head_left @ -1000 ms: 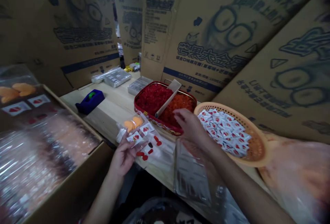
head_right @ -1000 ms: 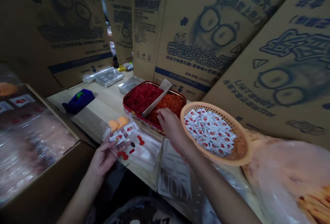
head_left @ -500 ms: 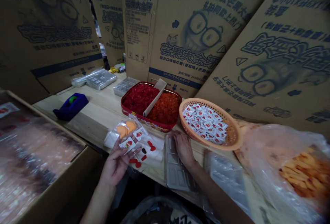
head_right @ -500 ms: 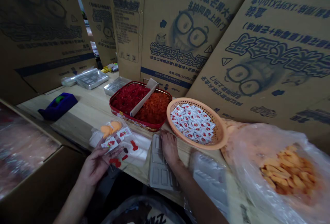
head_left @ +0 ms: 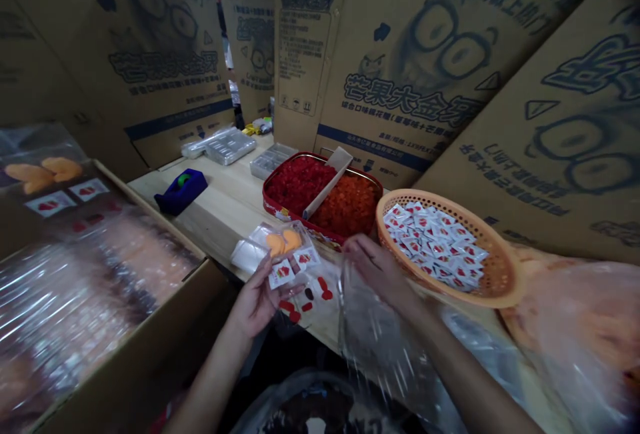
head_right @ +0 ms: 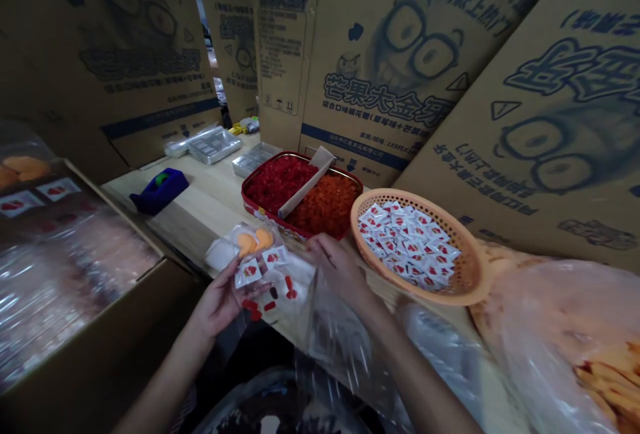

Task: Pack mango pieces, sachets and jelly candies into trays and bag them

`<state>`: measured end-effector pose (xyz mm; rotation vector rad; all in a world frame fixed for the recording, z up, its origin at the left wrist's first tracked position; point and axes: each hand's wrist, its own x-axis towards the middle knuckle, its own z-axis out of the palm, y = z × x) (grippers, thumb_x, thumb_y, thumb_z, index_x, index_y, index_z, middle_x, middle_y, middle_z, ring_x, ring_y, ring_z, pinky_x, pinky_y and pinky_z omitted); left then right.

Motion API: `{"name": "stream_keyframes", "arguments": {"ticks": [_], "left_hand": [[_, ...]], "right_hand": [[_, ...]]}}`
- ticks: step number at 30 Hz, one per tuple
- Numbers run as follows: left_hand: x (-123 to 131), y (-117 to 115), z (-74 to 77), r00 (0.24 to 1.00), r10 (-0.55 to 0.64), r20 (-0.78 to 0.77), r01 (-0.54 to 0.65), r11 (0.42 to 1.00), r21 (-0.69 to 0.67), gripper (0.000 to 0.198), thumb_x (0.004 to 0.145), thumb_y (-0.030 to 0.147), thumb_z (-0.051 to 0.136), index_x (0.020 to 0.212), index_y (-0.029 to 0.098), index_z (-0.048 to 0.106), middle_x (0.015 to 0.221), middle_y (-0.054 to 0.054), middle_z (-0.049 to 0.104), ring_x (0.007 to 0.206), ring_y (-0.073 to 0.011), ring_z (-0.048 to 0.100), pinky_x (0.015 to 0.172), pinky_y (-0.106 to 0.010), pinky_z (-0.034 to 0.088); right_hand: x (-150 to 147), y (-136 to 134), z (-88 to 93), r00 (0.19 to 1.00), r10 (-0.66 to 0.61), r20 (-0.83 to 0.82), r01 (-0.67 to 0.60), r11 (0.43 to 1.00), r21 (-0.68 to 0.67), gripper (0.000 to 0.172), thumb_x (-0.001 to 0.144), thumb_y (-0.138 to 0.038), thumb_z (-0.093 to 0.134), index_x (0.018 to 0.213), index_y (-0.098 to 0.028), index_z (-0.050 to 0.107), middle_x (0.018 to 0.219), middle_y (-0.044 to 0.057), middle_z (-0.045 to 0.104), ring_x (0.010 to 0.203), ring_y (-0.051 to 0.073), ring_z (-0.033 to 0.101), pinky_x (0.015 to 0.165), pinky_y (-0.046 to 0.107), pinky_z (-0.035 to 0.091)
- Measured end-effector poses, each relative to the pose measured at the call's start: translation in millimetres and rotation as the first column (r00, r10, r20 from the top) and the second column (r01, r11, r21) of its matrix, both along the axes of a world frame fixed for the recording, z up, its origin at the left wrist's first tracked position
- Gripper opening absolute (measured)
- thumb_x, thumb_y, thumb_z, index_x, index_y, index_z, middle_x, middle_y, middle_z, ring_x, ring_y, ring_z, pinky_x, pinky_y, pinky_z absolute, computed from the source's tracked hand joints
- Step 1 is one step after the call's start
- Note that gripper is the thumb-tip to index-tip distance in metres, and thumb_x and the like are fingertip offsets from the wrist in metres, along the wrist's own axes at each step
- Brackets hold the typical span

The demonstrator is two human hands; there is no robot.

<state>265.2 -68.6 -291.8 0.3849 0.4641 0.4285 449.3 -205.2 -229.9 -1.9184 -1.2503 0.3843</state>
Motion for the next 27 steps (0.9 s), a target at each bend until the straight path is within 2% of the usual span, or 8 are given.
{"name": "stream_keyframes", "arguments": {"ticks": [3,7,13,17,22,24,25,27], "left_hand": [[7.3,-11.3,-0.7,0.997,-0.065,0.042,0.066,0.998,-0.017,0.032,0.083,0.04,0.048,0.107,0.019,0.054,0.104,-0.009,0.066,0.096,-0.0249,0.062,0.087,-0.048,0.045],[11.6,-27.6,-3.3,0.987,-0.116,0.113,0.117,0.993,-0.001,0.047,0.078,0.052,0.049,0.113,0.021,0.052,0.109,-0.01,0.063,0.104,-0.0272,0.058,0.089,-0.046,0.044],[11.3,-43.5,3.5,0.984,-0.178,0.023,0.174,0.977,0.121,0.059,0.068,0.008,0.064,0.121,0.027,0.047,0.106,-0.005,0.064,0.092,-0.0242,0.063,0.087,-0.048,0.045],[12.1,-45.0,4.5,0.978,-0.209,-0.016,0.21,0.968,0.141,0.062,0.065,0.003,0.062,0.121,0.026,0.048,0.108,-0.007,0.064,0.09,-0.0251,0.063,0.084,-0.049,0.047],[13.8,-40.6,0.0,0.981,-0.183,-0.06,0.188,0.977,0.098,0.058,0.066,0.001,0.061,0.116,0.027,0.051,0.101,-0.004,0.066,0.084,-0.0198,0.065,0.078,-0.038,0.051],[16.6,-40.8,3.5,0.981,-0.186,-0.057,0.191,0.976,0.108,0.055,0.065,0.001,0.061,0.114,0.025,0.052,0.103,-0.005,0.065,0.086,-0.0197,0.064,0.078,-0.036,0.051],[18.7,-41.5,6.2,0.98,-0.192,-0.054,0.197,0.972,0.124,0.053,0.065,0.001,0.062,0.113,0.024,0.053,0.105,-0.005,0.065,0.088,-0.0202,0.064,0.079,-0.036,0.05],[24.7,-42.2,11.6,0.974,-0.222,-0.049,0.227,0.959,0.168,0.046,0.068,0.009,0.064,0.111,0.022,0.053,0.107,-0.007,0.063,0.089,-0.0215,0.063,0.079,-0.039,0.049]], "right_hand": [[-19.9,37.3,16.0,0.974,0.086,0.21,-0.079,0.996,-0.045,0.031,0.093,-0.036,0.025,0.081,-0.02,0.049,0.08,0.001,0.055,0.075,0.014,0.05,0.067,0.025,0.038],[-35.2,77.2,10.5,0.909,0.089,0.406,-0.061,0.995,-0.081,0.023,0.091,-0.029,0.033,0.082,-0.019,0.051,0.085,0.006,0.056,0.082,0.02,0.048,0.073,0.032,0.036],[-32.4,87.7,-9.6,0.885,0.054,0.463,-0.038,0.998,-0.045,0.017,0.088,-0.026,0.039,0.086,-0.021,0.055,0.095,0.013,0.055,0.094,0.03,0.047,0.08,0.042,0.035],[-19.5,81.9,-18.3,0.888,-0.02,0.459,0.042,0.998,-0.038,0.013,0.086,-0.025,0.044,0.087,-0.021,0.056,0.096,0.013,0.055,0.097,0.031,0.046,0.085,0.045,0.034],[-5.2,53.5,-21.1,0.963,-0.233,0.134,0.231,0.972,0.031,0.023,0.077,-0.03,0.056,0.098,-0.02,0.055,0.108,0.011,0.055,0.107,0.029,0.044,0.094,0.046,0.033],[-5.4,35.1,-21.1,0.962,-0.22,-0.158,0.22,0.975,-0.018,0.032,0.077,-0.034,0.054,0.106,-0.018,0.051,0.107,0.01,0.057,0.102,0.026,0.051,0.086,0.043,0.042],[-6.6,25.7,-20.7,0.914,-0.168,-0.368,0.156,0.986,-0.062,0.034,0.078,-0.036,0.053,0.107,-0.018,0.051,0.103,0.009,0.06,0.095,0.024,0.056,0.08,0.041,0.046],[-9.1,8.5,-19.4,0.619,-0.054,-0.784,-0.003,0.997,-0.071,0.034,0.075,-0.036,0.057,0.104,-0.017,0.053,0.093,0.008,0.065,0.083,0.022,0.062,0.071,0.038,0.05]]}}
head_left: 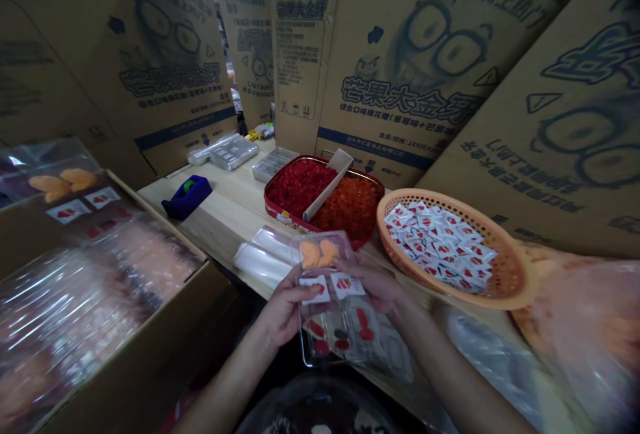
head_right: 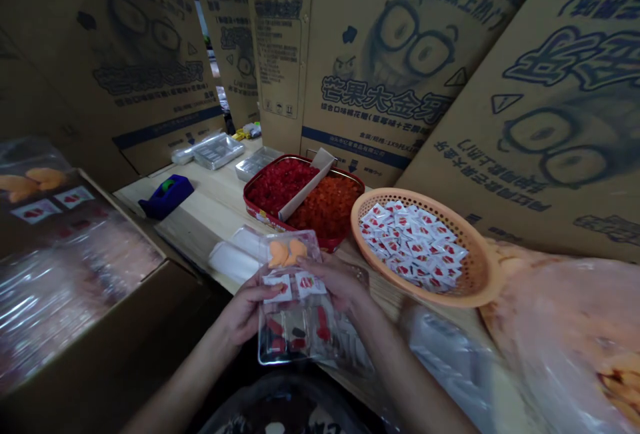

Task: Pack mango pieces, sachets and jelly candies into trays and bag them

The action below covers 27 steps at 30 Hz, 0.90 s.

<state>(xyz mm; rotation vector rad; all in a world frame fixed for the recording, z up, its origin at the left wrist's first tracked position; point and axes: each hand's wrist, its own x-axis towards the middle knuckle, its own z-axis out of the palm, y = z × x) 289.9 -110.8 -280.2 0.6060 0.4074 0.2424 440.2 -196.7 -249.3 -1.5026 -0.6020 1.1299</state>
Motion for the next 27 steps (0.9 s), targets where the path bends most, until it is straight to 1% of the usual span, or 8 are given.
{"name": "stream_keyframes", "arguments": {"ticks": [2,4,5,6,8,14,21,27], "left_hand": [[8.3,3.9,3.2,0.999,-0.044,0.004,0.044,0.995,0.088,0.038,0.076,0.028,0.06,0.112,0.021,0.051,0.107,-0.009,0.063,0.087,-0.023,0.063,0.076,-0.042,0.049],[18.8,16.0,2.6,0.999,-0.021,-0.026,0.029,0.925,0.378,0.04,0.082,0.046,0.045,0.114,0.021,0.051,0.102,-0.01,0.063,0.083,-0.0229,0.062,0.072,-0.04,0.049],[24.7,25.2,0.8,0.999,0.019,-0.04,0.006,0.832,0.555,0.043,0.082,0.049,0.04,0.112,0.021,0.053,0.099,-0.01,0.063,0.083,-0.0227,0.061,0.072,-0.039,0.048],[30.9,35.9,-1.9,0.996,0.075,-0.046,-0.017,0.675,0.738,0.041,0.082,0.049,0.041,0.107,0.022,0.057,0.097,-0.009,0.063,0.083,-0.0224,0.059,0.075,-0.038,0.046],[43.3,58.7,-9.3,0.992,0.119,-0.043,-0.02,0.485,0.874,0.027,0.074,0.043,0.057,0.09,0.023,0.066,0.092,-0.007,0.062,0.09,-0.024,0.054,0.084,-0.037,0.04],[66.9,94.7,-37.7,0.992,0.052,-0.114,0.1,0.23,0.968,0.026,0.049,0.019,0.077,0.074,0.027,0.071,0.075,-0.006,0.063,0.088,-0.027,0.05,0.092,-0.038,0.028],[66.0,90.7,-50.3,0.991,0.065,-0.117,0.117,-0.002,0.993,0.003,0.062,0.022,0.069,0.061,0.023,0.066,0.077,-0.005,0.064,0.084,-0.0239,0.053,0.096,-0.042,0.022],[59.2,84.3,-48.5,0.987,0.136,-0.089,0.105,-0.117,0.988,0.012,0.077,0.028,0.055,0.079,0.025,0.066,0.079,-0.003,0.066,0.079,-0.0191,0.056,0.103,-0.042,0.016]], "right_hand": [[0.4,-14.2,1.6,0.942,0.011,-0.336,0.008,0.998,0.057,0.032,0.071,-0.03,0.063,0.1,-0.016,0.056,0.086,0.006,0.068,0.077,0.021,0.065,0.07,0.037,0.051],[5.8,-25.6,2.0,0.883,-0.084,-0.461,0.13,0.989,0.067,0.027,0.068,-0.022,0.066,0.094,-0.016,0.059,0.081,0.004,0.069,0.073,0.02,0.066,0.071,0.035,0.051],[10.3,-30.5,1.6,0.864,-0.136,-0.486,0.185,0.981,0.055,0.024,0.068,-0.019,0.066,0.091,-0.017,0.06,0.08,0.004,0.069,0.072,0.019,0.066,0.071,0.035,0.051],[15.4,-35.2,0.9,0.848,-0.181,-0.498,0.23,0.972,0.039,0.02,0.068,-0.018,0.065,0.087,-0.017,0.061,0.079,0.003,0.07,0.071,0.019,0.066,0.071,0.034,0.052],[25.8,-43.9,-0.7,0.827,-0.249,-0.504,0.294,0.956,0.011,0.013,0.07,-0.018,0.063,0.083,-0.018,0.061,0.077,0.002,0.07,0.069,0.018,0.066,0.071,0.035,0.052],[40.4,-64.6,5.7,0.771,-0.368,-0.52,0.446,0.895,0.027,0.007,0.068,-0.017,0.065,0.073,-0.019,0.062,0.071,-0.001,0.07,0.063,0.018,0.066,0.07,0.036,0.053],[44.2,-80.0,11.5,0.734,-0.403,-0.546,0.51,0.859,0.053,0.019,0.062,-0.014,0.069,0.08,-0.019,0.064,0.073,0.0,0.07,0.062,0.018,0.066,0.064,0.033,0.055],[43.9,-84.3,13.6,0.727,-0.419,-0.544,0.547,0.833,0.089,0.017,0.061,-0.015,0.07,0.076,-0.02,0.064,0.071,0.001,0.07,0.059,0.02,0.066,0.065,0.035,0.056]]}}
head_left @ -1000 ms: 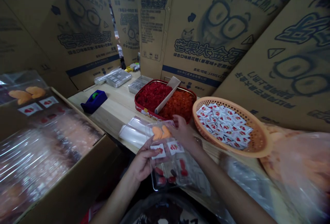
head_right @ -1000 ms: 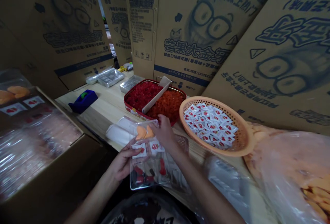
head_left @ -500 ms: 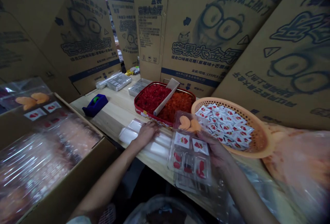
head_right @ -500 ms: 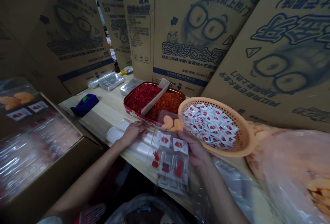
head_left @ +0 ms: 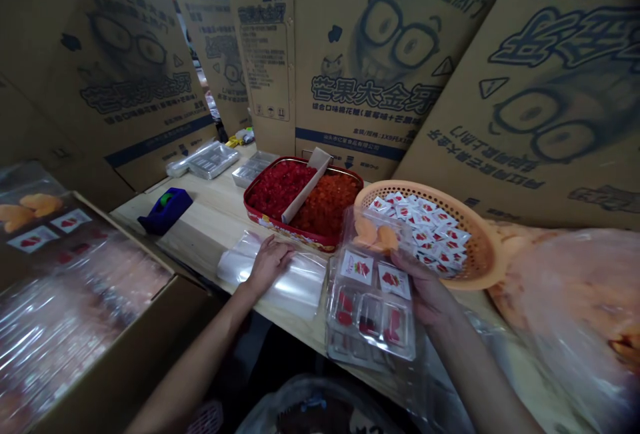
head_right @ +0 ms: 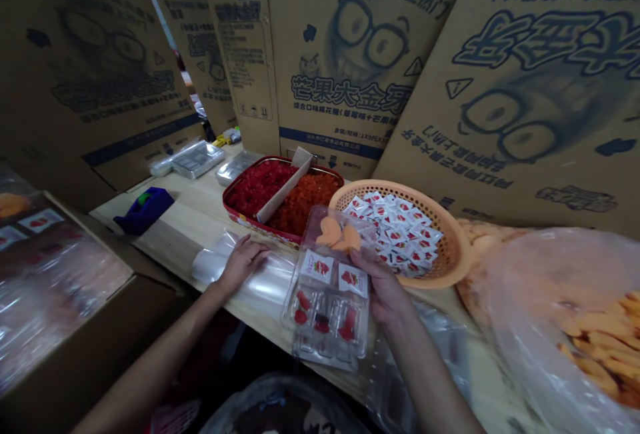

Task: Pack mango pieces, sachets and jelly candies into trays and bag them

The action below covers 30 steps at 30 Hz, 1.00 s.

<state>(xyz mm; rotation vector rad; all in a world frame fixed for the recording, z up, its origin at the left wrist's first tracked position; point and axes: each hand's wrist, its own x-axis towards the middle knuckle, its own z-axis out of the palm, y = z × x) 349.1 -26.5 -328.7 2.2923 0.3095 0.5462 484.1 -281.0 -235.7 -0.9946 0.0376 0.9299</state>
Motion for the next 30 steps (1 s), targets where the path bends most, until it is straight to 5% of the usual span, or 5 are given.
{"name": "stream_keyframes", "arguments": {"ticks": [4,11,14,21,30], "left_hand": [[-0.9,-3.1,16.7,0.999,-0.004,-0.036,0.006,0.999,0.054,0.018,0.075,0.024,0.055,0.091,0.023,0.065,0.085,-0.005,0.064,0.085,-0.02,0.055,0.097,-0.04,0.028],[-4.4,-17.1,84.0,0.995,0.048,-0.092,-0.037,0.992,0.117,0.019,0.08,0.031,0.049,0.074,0.019,0.063,0.076,-0.004,0.06,0.069,-0.016,0.054,0.068,-0.027,0.039],[-9.7,-27.4,101.1,0.994,0.072,-0.086,-0.076,0.996,-0.045,0.025,0.081,0.038,0.047,0.073,0.018,0.06,0.066,-0.001,0.06,0.062,-0.0136,0.054,0.061,-0.024,0.039],[-21.8,-61.8,86.6,0.972,0.234,0.004,-0.184,0.776,-0.603,0.025,0.059,0.031,0.073,0.067,0.015,0.055,0.057,0.004,0.056,0.055,-0.0084,0.049,0.056,-0.019,0.038],[-31.2,-85.9,77.3,0.959,0.278,-0.046,-0.208,0.589,-0.781,0.037,0.053,0.025,0.077,0.084,0.013,0.062,0.066,0.002,0.061,0.061,-0.0078,0.053,0.061,-0.019,0.041]], "right_hand": [[2.2,-4.3,0.6,0.998,-0.048,-0.034,0.05,0.998,0.041,0.018,0.062,-0.013,0.069,0.078,-0.018,0.064,0.073,0.002,0.071,0.061,0.02,0.067,0.065,0.036,0.056],[14.1,-7.9,16.3,0.952,-0.297,-0.075,0.304,0.946,0.109,0.014,0.069,-0.012,0.062,0.082,-0.016,0.065,0.075,0.004,0.071,0.064,0.02,0.067,0.069,0.038,0.056],[22.2,-2.5,27.5,0.938,-0.34,-0.065,0.346,0.917,0.197,0.012,0.074,-0.019,0.059,0.084,-0.015,0.065,0.074,0.005,0.071,0.065,0.02,0.067,0.072,0.04,0.055],[33.6,22.4,48.8,0.854,-0.519,-0.047,0.506,0.804,0.314,0.017,0.082,-0.027,0.051,0.084,-0.015,0.063,0.069,0.003,0.07,0.062,0.017,0.066,0.069,0.036,0.056],[10.4,52.2,55.5,0.848,-0.526,-0.054,0.503,0.77,0.392,0.011,0.077,-0.02,0.056,0.083,-0.017,0.065,0.076,0.001,0.07,0.072,0.015,0.065,0.072,0.033,0.055]]}}
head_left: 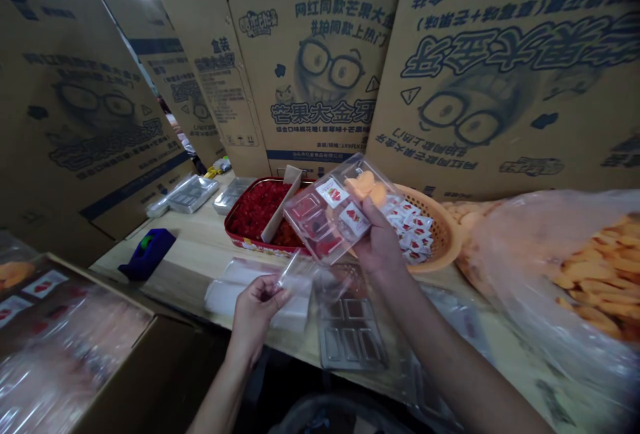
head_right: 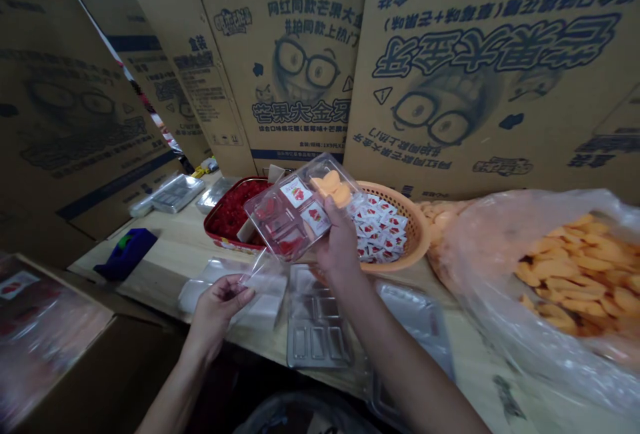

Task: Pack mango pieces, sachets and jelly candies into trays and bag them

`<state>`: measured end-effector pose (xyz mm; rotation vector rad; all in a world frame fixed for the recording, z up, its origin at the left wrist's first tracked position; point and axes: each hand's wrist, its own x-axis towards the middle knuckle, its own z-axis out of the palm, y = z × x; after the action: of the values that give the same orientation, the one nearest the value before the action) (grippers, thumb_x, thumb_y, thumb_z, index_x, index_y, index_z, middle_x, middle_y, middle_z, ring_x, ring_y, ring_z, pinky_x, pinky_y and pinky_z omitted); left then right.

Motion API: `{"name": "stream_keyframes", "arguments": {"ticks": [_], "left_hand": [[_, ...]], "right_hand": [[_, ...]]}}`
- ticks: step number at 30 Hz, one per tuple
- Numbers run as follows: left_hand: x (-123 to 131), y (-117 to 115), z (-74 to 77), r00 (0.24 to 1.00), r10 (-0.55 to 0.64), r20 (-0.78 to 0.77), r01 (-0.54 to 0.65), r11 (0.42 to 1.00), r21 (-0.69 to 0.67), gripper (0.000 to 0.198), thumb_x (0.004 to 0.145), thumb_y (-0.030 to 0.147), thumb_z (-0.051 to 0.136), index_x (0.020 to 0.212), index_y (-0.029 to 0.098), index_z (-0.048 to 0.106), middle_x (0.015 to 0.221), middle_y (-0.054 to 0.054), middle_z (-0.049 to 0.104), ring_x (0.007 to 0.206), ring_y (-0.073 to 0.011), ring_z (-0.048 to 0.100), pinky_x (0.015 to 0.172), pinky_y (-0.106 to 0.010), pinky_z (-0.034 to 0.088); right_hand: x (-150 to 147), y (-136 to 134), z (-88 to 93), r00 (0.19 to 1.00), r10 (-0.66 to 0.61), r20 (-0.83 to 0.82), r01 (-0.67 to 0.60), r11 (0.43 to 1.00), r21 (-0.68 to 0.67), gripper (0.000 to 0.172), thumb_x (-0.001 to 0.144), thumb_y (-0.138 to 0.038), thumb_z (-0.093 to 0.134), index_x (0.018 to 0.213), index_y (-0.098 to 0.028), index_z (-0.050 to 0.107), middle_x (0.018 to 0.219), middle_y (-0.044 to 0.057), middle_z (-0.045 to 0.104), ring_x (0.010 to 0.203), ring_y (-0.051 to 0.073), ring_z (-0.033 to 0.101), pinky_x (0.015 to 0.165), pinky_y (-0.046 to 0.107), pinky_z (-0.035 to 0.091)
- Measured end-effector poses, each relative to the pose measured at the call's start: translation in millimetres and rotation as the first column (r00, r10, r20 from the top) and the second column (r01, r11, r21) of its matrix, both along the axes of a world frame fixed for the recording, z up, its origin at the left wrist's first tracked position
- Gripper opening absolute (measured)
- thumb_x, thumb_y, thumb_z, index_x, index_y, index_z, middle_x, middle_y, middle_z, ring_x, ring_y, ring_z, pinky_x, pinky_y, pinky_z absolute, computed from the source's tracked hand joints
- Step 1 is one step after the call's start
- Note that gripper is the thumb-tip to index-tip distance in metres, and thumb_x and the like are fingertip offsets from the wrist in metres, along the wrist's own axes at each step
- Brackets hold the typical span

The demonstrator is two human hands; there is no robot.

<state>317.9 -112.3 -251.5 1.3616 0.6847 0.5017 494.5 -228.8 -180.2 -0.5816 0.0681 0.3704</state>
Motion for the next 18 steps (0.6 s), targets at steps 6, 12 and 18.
{"name": "stream_keyframes", "arguments": {"ticks": [6,12,18], "left_hand": [[-3.2,-2.9,0.5,1.0,-0.002,0.013,0.003,0.998,-0.057,0.033,0.052,0.027,0.078,0.077,0.013,0.061,0.062,0.001,0.063,0.059,-0.0093,0.057,0.059,-0.02,0.042],[-3.8,-8.0,-1.8,0.999,0.015,0.044,-0.012,0.997,-0.081,0.03,0.051,0.028,0.078,0.071,0.014,0.06,0.06,0.001,0.062,0.058,-0.0093,0.058,0.057,-0.019,0.041],[-4.9,-8.4,-4.1,0.998,0.027,0.063,-0.02,0.993,-0.114,0.031,0.05,0.028,0.079,0.069,0.013,0.06,0.058,0.002,0.061,0.058,-0.01,0.059,0.059,-0.02,0.043]], "right_hand": [[-2.6,6.0,-8.9,0.995,-0.07,0.077,0.071,0.997,-0.016,0.016,0.072,-0.021,0.062,0.087,-0.016,0.065,0.082,0.003,0.07,0.077,0.017,0.064,0.076,0.037,0.053],[-2.4,13.3,-11.6,0.978,-0.129,0.166,0.125,0.992,0.033,0.025,0.067,-0.021,0.065,0.092,-0.019,0.064,0.089,0.001,0.069,0.085,0.016,0.063,0.08,0.034,0.051],[-4.3,22.0,-16.7,0.966,-0.142,0.217,0.131,0.989,0.066,0.04,0.064,-0.022,0.069,0.103,-0.02,0.06,0.098,0.002,0.067,0.092,0.016,0.062,0.085,0.035,0.049]]}}
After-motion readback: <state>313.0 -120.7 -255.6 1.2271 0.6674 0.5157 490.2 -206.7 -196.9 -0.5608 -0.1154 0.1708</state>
